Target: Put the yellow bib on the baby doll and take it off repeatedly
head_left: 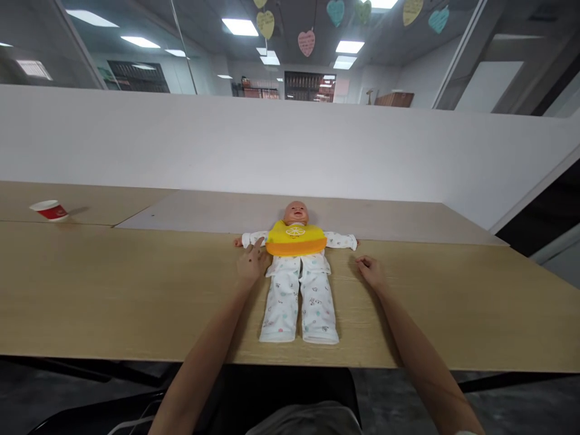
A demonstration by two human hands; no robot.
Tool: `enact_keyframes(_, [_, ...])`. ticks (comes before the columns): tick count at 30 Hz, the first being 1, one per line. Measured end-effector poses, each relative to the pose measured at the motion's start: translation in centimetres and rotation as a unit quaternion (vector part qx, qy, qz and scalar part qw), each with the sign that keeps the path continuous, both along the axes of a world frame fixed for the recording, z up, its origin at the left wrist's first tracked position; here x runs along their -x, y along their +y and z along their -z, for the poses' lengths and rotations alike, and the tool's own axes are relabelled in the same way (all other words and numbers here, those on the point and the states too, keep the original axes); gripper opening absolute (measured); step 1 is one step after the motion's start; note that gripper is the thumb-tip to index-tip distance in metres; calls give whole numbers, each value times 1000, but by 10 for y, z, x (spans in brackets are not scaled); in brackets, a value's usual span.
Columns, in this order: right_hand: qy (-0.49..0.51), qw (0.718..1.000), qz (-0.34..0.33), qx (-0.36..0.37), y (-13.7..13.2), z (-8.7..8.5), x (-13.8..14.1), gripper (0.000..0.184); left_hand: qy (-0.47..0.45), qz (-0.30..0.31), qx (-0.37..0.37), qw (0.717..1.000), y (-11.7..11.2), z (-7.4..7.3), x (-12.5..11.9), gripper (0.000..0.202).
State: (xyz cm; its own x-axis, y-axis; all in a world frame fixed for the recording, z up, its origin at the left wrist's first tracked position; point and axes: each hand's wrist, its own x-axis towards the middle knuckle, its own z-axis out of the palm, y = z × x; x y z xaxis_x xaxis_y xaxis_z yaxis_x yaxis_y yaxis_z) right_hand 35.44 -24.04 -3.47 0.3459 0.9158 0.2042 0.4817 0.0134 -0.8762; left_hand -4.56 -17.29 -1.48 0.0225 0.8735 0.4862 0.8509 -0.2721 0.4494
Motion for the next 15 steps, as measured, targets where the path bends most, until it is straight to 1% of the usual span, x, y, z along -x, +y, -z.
enact_keyframes(3, [-7, 1000, -4, 0, -1, -2, 1, 45, 42, 13, -55, 997, 2, -14, -13, 38])
enact_keyframes(6, [-6, 1000, -3, 6, -2, -3, 2, 39, 47, 23, -86, 995, 2, -18, -20, 37])
enact_keyframes(9, [-11, 1000, 0, 10, -3, -4, 2, 35, 29, 46, -75, 996, -3, -13, -20, 37])
enact_keyframes(12, [-11, 1000, -8, 17, -2, -3, 1, 36, -29, 62, -40, 997, -8, -2, -13, 39])
enact_keyframes(15, [-12, 1000, -9, 16, -1, 0, -1, 38, -113, 37, 1, 993, -7, 8, 2, 37])
